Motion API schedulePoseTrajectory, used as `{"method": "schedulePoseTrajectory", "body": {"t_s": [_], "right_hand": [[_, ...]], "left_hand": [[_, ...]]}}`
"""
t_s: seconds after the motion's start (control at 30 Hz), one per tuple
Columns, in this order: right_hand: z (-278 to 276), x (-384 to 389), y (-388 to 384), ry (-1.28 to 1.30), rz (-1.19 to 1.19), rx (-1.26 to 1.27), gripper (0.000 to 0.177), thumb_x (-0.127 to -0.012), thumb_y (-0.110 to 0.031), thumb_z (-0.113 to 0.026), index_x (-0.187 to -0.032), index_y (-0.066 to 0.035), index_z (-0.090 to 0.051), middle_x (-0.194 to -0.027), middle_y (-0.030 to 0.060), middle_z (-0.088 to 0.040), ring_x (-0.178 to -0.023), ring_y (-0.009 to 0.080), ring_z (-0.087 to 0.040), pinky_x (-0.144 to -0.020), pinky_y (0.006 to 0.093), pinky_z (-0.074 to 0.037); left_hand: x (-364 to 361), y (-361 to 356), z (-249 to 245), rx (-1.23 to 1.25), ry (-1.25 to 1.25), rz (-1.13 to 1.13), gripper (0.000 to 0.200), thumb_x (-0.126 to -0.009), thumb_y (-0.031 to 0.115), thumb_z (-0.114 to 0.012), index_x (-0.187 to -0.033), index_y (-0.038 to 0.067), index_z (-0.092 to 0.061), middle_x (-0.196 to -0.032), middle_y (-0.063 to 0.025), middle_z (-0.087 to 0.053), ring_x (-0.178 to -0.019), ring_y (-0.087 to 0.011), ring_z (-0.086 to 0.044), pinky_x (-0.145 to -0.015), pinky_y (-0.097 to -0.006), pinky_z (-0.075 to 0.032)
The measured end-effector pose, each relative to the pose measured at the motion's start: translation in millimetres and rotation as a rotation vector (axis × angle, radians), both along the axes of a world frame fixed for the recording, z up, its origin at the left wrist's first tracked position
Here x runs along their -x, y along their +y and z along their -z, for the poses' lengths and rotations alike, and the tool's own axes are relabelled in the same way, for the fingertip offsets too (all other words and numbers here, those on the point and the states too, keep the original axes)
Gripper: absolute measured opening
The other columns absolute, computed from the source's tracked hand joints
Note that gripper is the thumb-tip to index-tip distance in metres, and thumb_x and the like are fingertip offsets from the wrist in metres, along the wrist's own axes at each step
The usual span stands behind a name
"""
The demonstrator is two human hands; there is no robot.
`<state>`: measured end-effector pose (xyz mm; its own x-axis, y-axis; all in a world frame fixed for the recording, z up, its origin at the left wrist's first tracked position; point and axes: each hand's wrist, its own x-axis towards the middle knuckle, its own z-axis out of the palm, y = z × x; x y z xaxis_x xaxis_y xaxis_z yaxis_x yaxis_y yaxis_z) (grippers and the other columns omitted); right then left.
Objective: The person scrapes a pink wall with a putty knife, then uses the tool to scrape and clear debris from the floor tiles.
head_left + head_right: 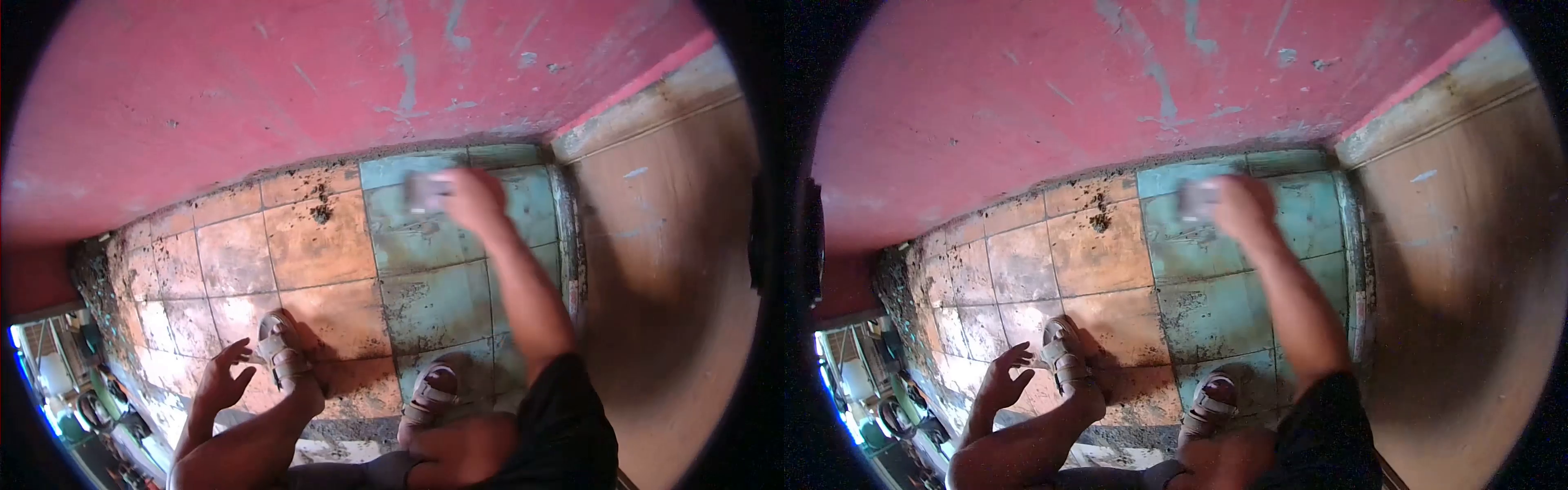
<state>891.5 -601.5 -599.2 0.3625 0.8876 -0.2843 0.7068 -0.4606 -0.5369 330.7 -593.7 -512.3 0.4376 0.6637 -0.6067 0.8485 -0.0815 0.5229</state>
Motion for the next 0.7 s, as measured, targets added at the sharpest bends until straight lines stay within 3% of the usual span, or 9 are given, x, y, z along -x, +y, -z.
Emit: {"method": "schedulePoseTrajectory", "body": {"t_s": [0.03, 0.07, 0.1, 0.23, 0.3, 0.37, 0.4, 0.6, 0.7], "right_hand": [[32.8, -33.5, -31.1, 0.113, -0.01, -0.242, 0.025, -0.082, -0.022, -0.083, -0.103, -0.009, -0.078, -0.089, 0.0159, -0.077, -0.084, 0.0318, -0.077, -0.078, 0.0449, -0.059], [64.7, -70.1, -53.1, 0.242, -0.006, 0.012, 0.039, -0.08, -0.022, -0.086, -0.116, -0.007, -0.079, -0.104, 0.0166, -0.079, -0.095, 0.0326, -0.077, -0.086, 0.0426, -0.059], [25.8, -54.0, -69.7, -0.35, -0.066, 0.139, 0.035, -0.083, -0.022, -0.083, -0.117, -0.013, -0.08, -0.104, 0.0161, -0.079, -0.094, 0.0342, -0.077, -0.084, 0.0455, -0.059], [89.8, 41.2, -49.7, -0.097, 0.037, 0.106, 0.024, -0.09, -0.02, -0.074, -0.113, -0.022, -0.08, -0.099, 0.0131, -0.079, -0.091, 0.0356, -0.076, -0.079, 0.0495, -0.058], [95.1, 109.2, -12.2, -0.113, -0.099, 0.021, 0.023, -0.093, -0.019, -0.068, -0.114, -0.019, -0.079, -0.092, 0.0126, -0.078, -0.082, 0.0346, -0.075, -0.073, 0.048, -0.06], [51.7, 148.8, 9.1, 0.242, -0.168, -0.046, 0.029, -0.096, -0.015, -0.063, -0.121, -0.015, -0.078, -0.093, 0.0109, -0.079, -0.076, 0.0306, -0.074, -0.069, 0.0424, -0.061], [47.4, 153.0, 16.5, -0.16, -0.414, -0.066, 0.032, -0.095, -0.015, -0.065, -0.124, -0.018, -0.078, -0.094, 0.0108, -0.079, -0.078, 0.0272, -0.075, -0.067, 0.0415, -0.06], [18.1, 32.4, -49.5, -0.022, 0.123, 0.01, 0.044, -0.091, -0.034, -0.081, -0.133, -0.024, -0.074, -0.112, 0.0082, -0.079, -0.099, 0.0299, -0.076, -0.086, 0.0436, -0.058], [30.1, 29.7, -61.3, -0.141, 0.079, 0.19, 0.049, -0.09, -0.036, -0.082, -0.135, -0.021, -0.073, -0.114, 0.0115, -0.079, -0.103, 0.0328, -0.075, -0.089, 0.0448, -0.057]], "left_hand": [[11.4, -3.4, 2.2, 0.016, 0.017, -0.029, 0.063, -0.09, 0.01, -0.08, -0.148, 0.005, -0.057, -0.121, -0.0172, -0.074, -0.11, -0.0294, -0.074, -0.095, -0.0416, -0.058], [19.9, -8.1, 4.4, 0.03, 0.04, -0.039, 0.063, -0.09, 0.01, -0.08, -0.148, 0.005, -0.057, -0.121, -0.0172, -0.075, -0.11, -0.0293, -0.074, -0.095, -0.0417, -0.058], [25.5, -12.3, 7.9, 0.044, 0.06, -0.044, 0.063, -0.09, 0.011, -0.08, -0.148, 0.005, -0.057, -0.121, -0.0171, -0.075, -0.11, -0.0293, -0.074, -0.096, -0.0417, -0.059], [10.3, -15.9, 19.1, 0.114, 0.021, 0.001, 0.064, -0.09, 0.011, -0.08, -0.149, 0.005, -0.056, -0.121, -0.0166, -0.075, -0.11, -0.0299, -0.074, -0.096, -0.042, -0.059], [-14.5, -10.5, 11.1, 0.116, -0.004, 0.04, 0.062, -0.09, 0.009, -0.079, -0.147, 0.003, -0.057, -0.121, -0.0171, -0.075, -0.11, -0.0307, -0.073, -0.095, -0.0427, -0.059], [-25.5, -4.4, 7.2, 0.032, -0.012, 0.096, 0.061, -0.09, 0.008, -0.079, -0.147, 0.003, -0.057, -0.121, -0.0173, -0.074, -0.11, -0.0308, -0.073, -0.096, -0.0429, -0.058], [-26.2, 0.4, 2.8, -0.004, -0.007, 0.128, 0.061, -0.089, 0.007, -0.079, -0.146, 0.003, -0.057, -0.121, -0.0174, -0.074, -0.11, -0.0308, -0.073, -0.096, -0.043, -0.058], [20.7, -5.0, 5.1, -0.03, 0.046, -0.015, 0.063, -0.089, 0.008, -0.08, -0.147, 0.004, -0.057, -0.119, -0.018, -0.075, -0.109, -0.0302, -0.074, -0.094, -0.0416, -0.059], [23.7, -18.6, 16.4, 0.052, 0.045, 0.003, 0.064, -0.09, 0.01, -0.08, -0.149, 0.004, -0.056, -0.121, -0.0167, -0.075, -0.108, -0.0294, -0.074, -0.093, -0.0411, -0.059]]}}
